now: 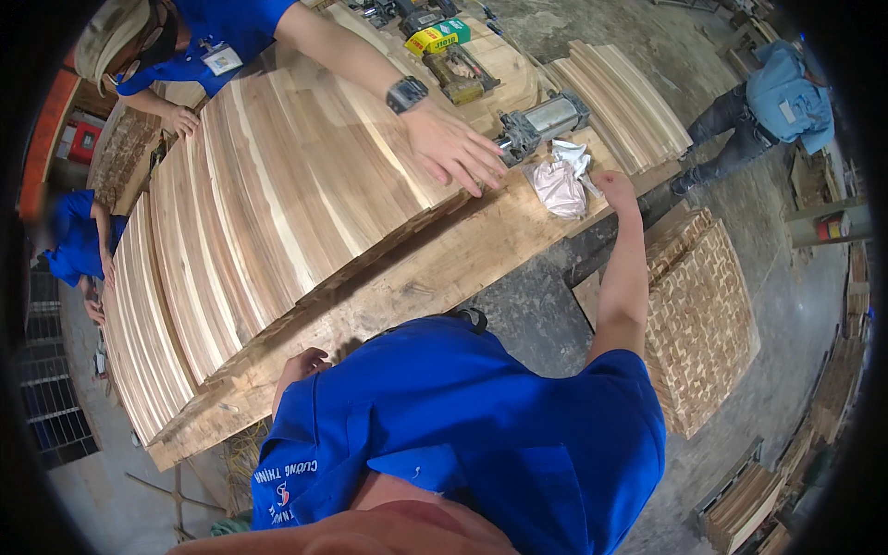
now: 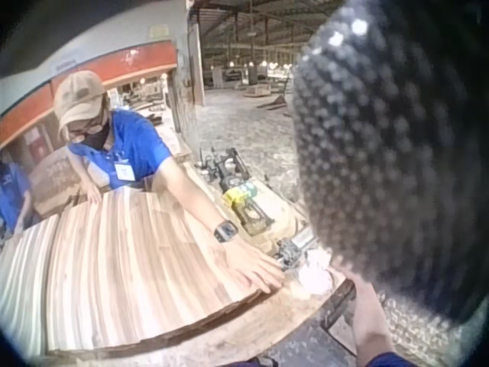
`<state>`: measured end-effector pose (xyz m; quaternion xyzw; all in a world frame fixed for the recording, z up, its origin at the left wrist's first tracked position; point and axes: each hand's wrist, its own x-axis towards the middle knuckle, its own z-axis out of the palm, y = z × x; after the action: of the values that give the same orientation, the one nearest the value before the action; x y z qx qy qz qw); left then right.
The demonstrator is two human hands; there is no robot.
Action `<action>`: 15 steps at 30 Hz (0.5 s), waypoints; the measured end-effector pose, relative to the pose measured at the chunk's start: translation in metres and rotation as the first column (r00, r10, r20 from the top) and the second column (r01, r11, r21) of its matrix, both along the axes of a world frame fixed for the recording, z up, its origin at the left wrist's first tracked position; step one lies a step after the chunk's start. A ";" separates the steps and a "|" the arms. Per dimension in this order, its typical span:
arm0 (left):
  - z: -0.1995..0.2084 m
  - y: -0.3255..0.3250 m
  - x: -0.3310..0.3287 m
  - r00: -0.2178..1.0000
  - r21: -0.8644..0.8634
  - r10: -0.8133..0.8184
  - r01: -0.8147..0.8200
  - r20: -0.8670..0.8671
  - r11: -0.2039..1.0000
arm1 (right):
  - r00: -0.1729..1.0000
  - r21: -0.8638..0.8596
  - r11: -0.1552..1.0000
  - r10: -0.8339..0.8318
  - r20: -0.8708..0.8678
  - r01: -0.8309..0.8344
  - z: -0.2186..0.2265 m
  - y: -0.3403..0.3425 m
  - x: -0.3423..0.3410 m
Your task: The person aligns and places wooden slats onto a large panel, then flips the panel and wipes its surface with a white cloth. The person also handles a small wooden frame and continues wiping the panel while other workers are present in the background.
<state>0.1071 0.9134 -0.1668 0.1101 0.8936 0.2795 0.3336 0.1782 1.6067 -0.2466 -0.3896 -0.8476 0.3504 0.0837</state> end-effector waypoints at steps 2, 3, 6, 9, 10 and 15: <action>0.007 0.006 0.001 0.998 -0.105 -0.056 0.057 0.013 0.993 | 0.987 0.128 0.984 -0.113 -0.112 0.128 0.004 -0.013 0.001; 0.008 0.005 0.003 0.998 -0.104 -0.060 0.062 0.021 0.993 | 0.972 0.182 0.966 -0.154 -0.177 0.186 0.007 -0.024 -0.002; 0.004 -0.005 0.007 0.997 -0.107 -0.068 0.072 0.041 0.992 | 0.904 0.126 0.931 -0.289 -0.315 0.342 0.009 -0.051 -0.003; -0.002 -0.013 0.008 0.994 -0.130 -0.096 0.102 0.049 0.986 | 0.916 0.174 0.937 -0.236 -0.326 0.303 0.015 -0.050 -0.008; -0.005 -0.014 0.007 0.994 -0.116 -0.104 0.108 0.036 0.987 | 0.915 0.179 0.936 -0.231 -0.332 0.301 0.020 -0.045 -0.011; -0.007 -0.020 0.015 0.998 -0.178 -0.062 0.066 0.030 0.982 | 0.987 0.117 0.983 -0.149 0.064 0.141 0.035 -0.054 -0.025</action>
<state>0.1222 0.8935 -0.1743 0.1050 0.9069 0.1885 0.3619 0.1530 1.5529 -0.2116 -0.4573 -0.8378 0.2810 0.1000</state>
